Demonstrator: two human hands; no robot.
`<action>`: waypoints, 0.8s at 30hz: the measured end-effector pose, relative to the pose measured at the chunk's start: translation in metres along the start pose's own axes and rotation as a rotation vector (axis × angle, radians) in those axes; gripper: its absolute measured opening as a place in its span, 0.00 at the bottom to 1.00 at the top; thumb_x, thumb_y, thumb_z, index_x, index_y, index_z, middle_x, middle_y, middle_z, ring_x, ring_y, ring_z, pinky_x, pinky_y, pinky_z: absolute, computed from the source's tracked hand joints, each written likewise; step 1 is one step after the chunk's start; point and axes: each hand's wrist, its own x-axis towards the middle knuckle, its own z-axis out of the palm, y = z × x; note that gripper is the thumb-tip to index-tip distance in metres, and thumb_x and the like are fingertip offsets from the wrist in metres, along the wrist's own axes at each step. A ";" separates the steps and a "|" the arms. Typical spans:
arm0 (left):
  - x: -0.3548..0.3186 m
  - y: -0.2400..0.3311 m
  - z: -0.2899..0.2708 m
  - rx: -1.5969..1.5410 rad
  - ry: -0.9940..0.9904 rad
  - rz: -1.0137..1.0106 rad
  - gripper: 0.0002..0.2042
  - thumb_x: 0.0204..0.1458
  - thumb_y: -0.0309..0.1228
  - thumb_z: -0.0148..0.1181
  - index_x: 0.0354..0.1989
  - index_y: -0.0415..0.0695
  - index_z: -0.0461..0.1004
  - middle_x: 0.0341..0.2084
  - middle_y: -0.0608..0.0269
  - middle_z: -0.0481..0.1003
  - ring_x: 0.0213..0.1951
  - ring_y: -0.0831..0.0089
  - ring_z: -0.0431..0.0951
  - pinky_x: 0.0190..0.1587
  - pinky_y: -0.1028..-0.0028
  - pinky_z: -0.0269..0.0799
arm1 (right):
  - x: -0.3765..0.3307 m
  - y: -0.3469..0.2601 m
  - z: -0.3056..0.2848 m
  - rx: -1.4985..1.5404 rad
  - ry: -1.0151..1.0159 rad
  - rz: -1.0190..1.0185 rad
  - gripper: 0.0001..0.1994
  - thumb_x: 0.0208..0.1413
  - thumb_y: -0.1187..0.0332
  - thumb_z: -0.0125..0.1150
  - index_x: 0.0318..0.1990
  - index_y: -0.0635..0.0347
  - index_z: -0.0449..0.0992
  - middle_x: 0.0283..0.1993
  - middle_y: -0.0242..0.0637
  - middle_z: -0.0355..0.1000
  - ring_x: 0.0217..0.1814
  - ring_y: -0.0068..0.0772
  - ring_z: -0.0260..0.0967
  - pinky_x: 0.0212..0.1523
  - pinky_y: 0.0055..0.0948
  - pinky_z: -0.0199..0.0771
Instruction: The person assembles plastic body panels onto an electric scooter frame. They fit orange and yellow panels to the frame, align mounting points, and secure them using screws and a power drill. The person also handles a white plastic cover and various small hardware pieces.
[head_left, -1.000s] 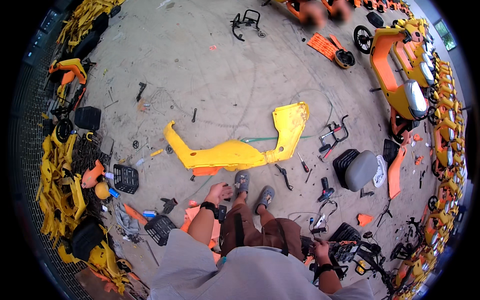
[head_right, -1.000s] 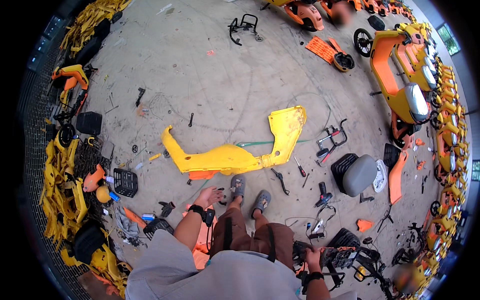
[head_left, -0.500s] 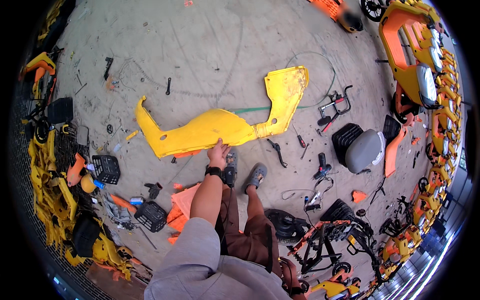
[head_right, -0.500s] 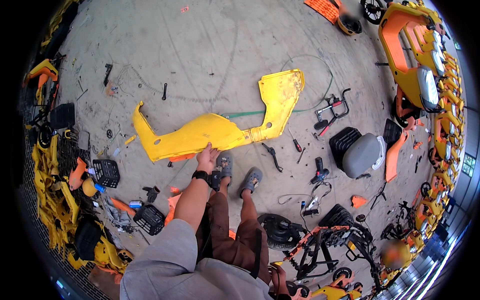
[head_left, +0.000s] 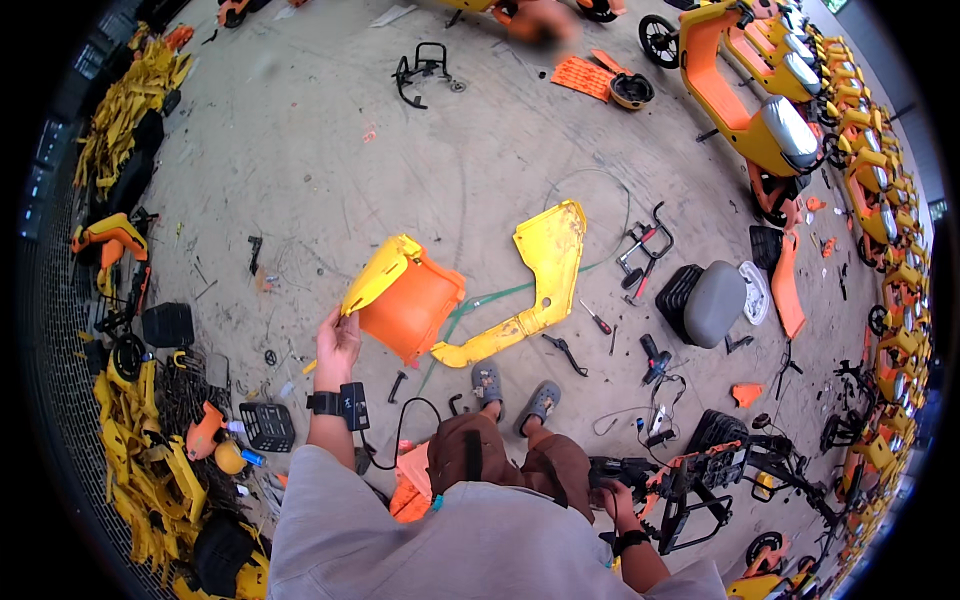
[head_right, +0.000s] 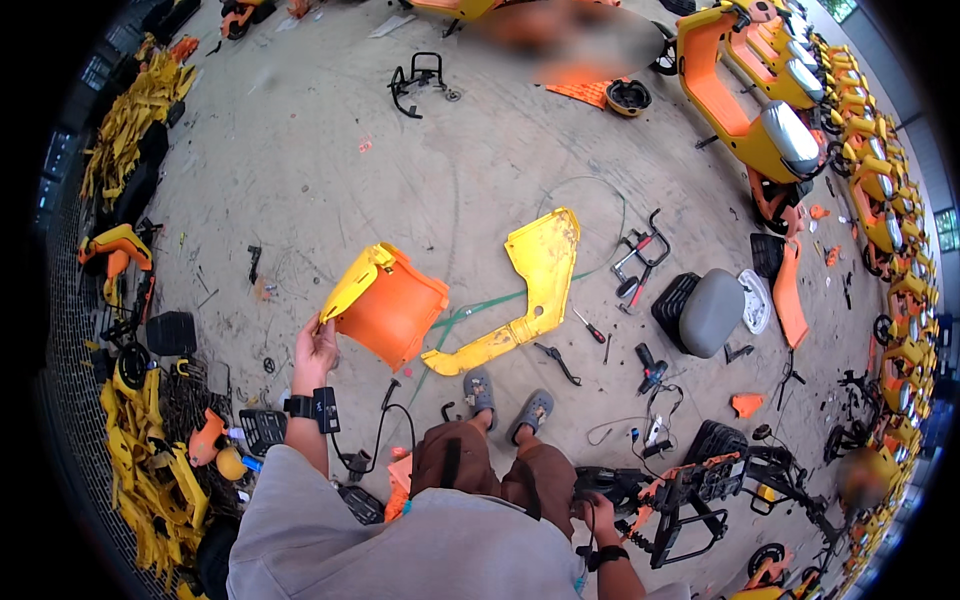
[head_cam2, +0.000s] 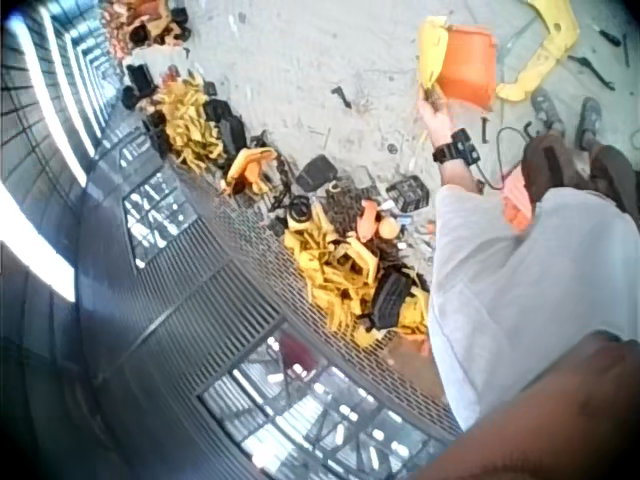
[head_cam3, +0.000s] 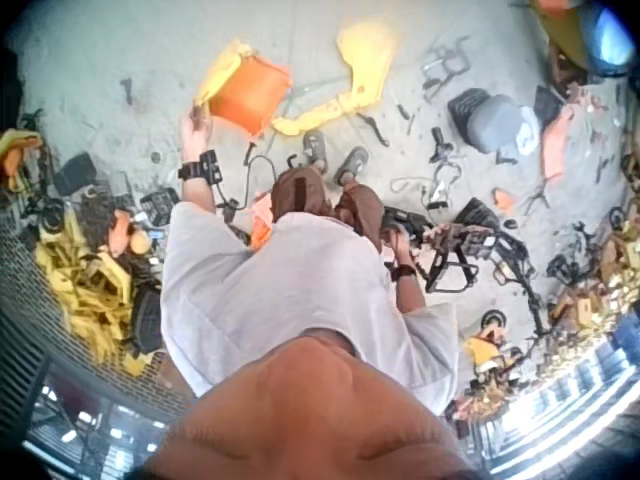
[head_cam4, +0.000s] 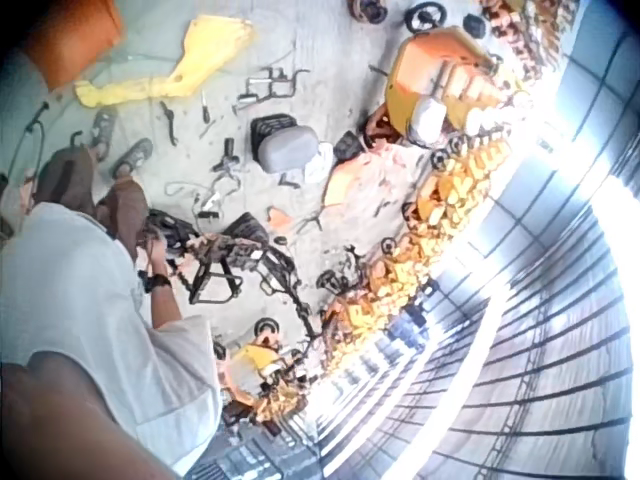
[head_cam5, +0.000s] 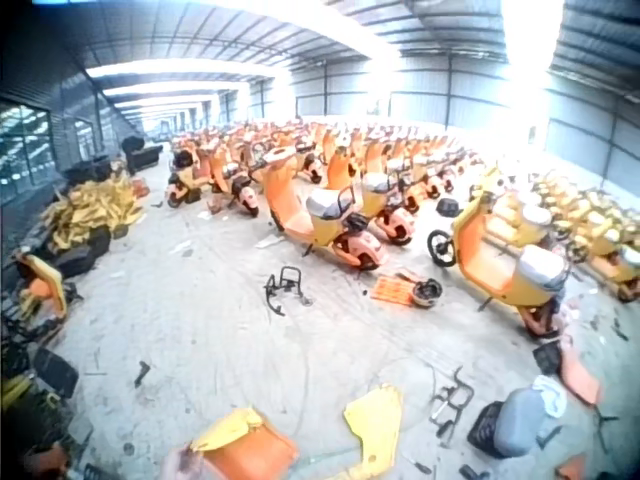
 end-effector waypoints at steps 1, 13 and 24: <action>-0.022 0.015 -0.007 -0.057 0.023 -0.072 0.06 0.59 0.21 0.50 0.42 0.31 0.70 0.39 0.50 0.77 0.43 0.63 0.79 0.50 0.70 0.78 | 0.019 0.000 -0.013 -0.124 -0.055 -0.101 0.14 0.55 0.72 0.54 0.48 0.69 0.75 0.34 0.44 0.78 0.29 0.32 0.77 0.29 0.27 0.76; -0.232 -0.106 0.148 0.263 -0.356 -0.562 0.06 0.59 0.23 0.52 0.38 0.32 0.71 0.35 0.50 0.78 0.39 0.62 0.81 0.39 0.72 0.83 | 0.080 -0.196 -0.028 0.261 -0.150 -0.304 0.37 0.51 0.55 0.67 0.65 0.65 0.60 0.53 0.45 0.72 0.53 0.33 0.71 0.51 0.28 0.71; -0.233 -0.186 0.185 0.363 -0.556 -0.322 0.19 0.65 0.39 0.40 0.45 0.34 0.71 0.42 0.52 0.78 0.39 0.64 0.81 0.39 0.71 0.81 | 0.052 -0.152 -0.047 0.643 -0.242 -0.381 0.29 0.44 0.81 0.57 0.60 0.68 0.68 0.46 0.39 0.75 0.42 0.25 0.72 0.40 0.23 0.72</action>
